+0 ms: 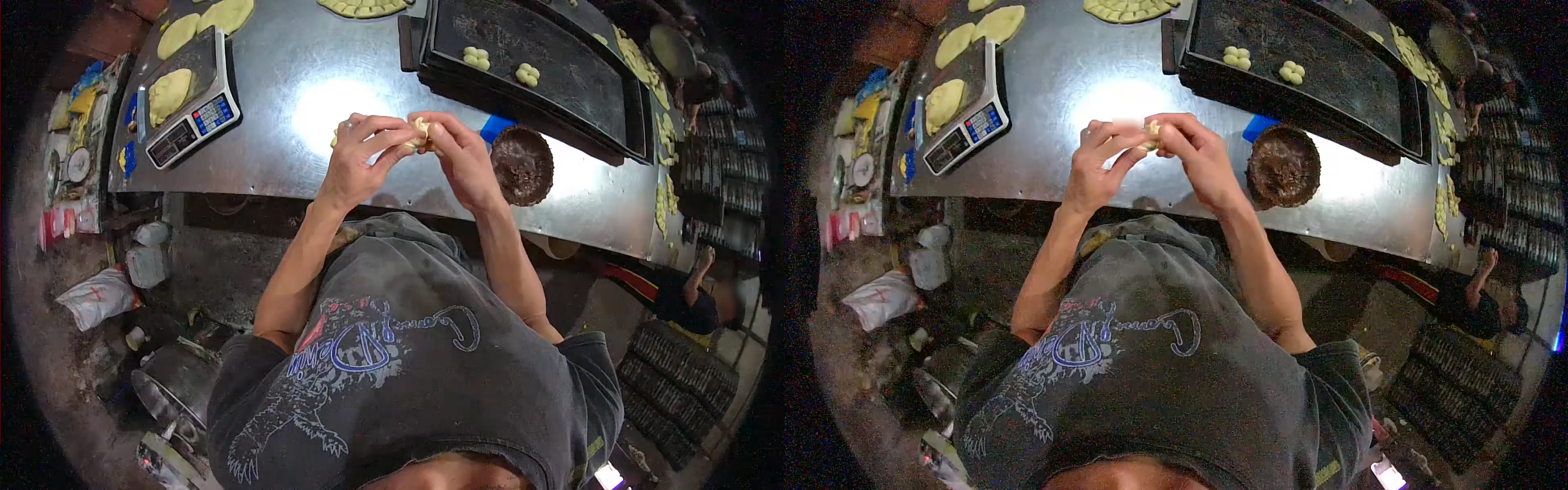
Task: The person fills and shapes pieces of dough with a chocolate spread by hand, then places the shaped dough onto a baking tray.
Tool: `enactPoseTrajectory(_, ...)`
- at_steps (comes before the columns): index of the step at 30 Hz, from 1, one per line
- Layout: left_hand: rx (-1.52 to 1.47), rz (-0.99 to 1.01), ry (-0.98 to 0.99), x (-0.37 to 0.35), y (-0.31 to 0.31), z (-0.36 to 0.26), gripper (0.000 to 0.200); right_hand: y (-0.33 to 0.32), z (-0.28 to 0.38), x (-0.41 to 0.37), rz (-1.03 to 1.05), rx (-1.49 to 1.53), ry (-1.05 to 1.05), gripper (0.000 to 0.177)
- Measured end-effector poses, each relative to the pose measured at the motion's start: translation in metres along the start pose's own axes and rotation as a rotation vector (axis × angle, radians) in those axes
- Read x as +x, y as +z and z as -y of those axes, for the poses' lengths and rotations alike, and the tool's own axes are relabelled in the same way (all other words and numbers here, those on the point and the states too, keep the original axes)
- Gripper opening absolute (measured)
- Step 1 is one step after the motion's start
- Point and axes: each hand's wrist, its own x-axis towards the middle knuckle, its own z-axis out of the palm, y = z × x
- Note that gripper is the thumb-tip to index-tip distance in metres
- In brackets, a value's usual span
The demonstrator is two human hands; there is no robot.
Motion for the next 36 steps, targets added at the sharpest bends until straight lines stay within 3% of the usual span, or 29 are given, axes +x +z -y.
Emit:
enactPoseTrajectory(3,-0.128,-0.046,-0.213,0.010,0.004,-0.003,0.017,0.016,-0.007,-0.010,-0.057,-0.326,-0.312,0.026)
enactPoseTrajectory(7,-0.477,-0.112,-0.564,0.022,0.022,-0.011,0.032,0.023,-0.012,-0.018,-0.215,-0.390,-0.464,0.014)
enactPoseTrajectory(9,-0.580,-0.140,-0.714,0.029,0.034,-0.025,0.037,0.016,0.001,-0.027,-0.157,-0.664,-0.589,0.016)
enactPoseTrajectory(11,-0.718,0.051,-0.766,0.041,0.036,-0.034,0.044,0.006,0.011,-0.035,-0.052,-0.833,-0.736,0.021)
enactPoseTrajectory(13,-0.809,0.371,-0.958,0.042,0.030,-0.029,0.045,0.001,0.017,-0.045,-0.069,-0.793,-0.633,0.024)
enactPoseTrajectory(14,-0.716,0.399,-0.908,0.038,0.037,-0.024,0.047,-0.006,0.020,-0.050,-0.083,-0.795,-0.552,0.024)
enactPoseTrajectory(17,-0.717,0.202,-0.565,0.030,0.054,-0.048,0.044,-0.033,0.015,-0.052,-0.201,-0.596,-0.256,0.021)
enactPoseTrajectory(19,-0.804,0.134,-0.502,0.021,0.070,-0.057,0.037,-0.056,0.012,-0.047,-0.292,-0.452,-0.091,0.024)
enactPoseTrajectory(20,-0.772,0.117,-0.468,0.017,0.074,-0.061,0.036,-0.061,0.006,-0.043,-0.273,-0.224,-0.164,0.028)
enactPoseTrajectory(23,-0.640,0.143,-0.366,0.009,0.084,-0.070,0.039,-0.066,0.021,-0.048,-0.134,0.058,-0.104,0.026)
enactPoseTrajectory(27,-0.588,0.097,-0.412,0.008,0.099,-0.090,0.039,-0.080,0.024,-0.056,-0.185,-0.159,-0.113,0.020)
enactPoseTrajectory(31,-0.720,-0.040,-0.576,0.008,0.110,-0.095,0.040,-0.065,0.024,-0.072,-0.273,-0.570,-0.432,0.016)
enactPoseTrajectory(33,-0.730,-0.073,-0.659,0.002,0.109,-0.093,0.046,-0.056,0.023,-0.079,-0.242,-0.701,-0.666,0.015)
enactPoseTrajectory(36,-0.729,-0.052,-0.740,-0.004,0.111,-0.102,0.072,-0.066,0.028,-0.074,-0.195,-1.083,-0.708,0.015)
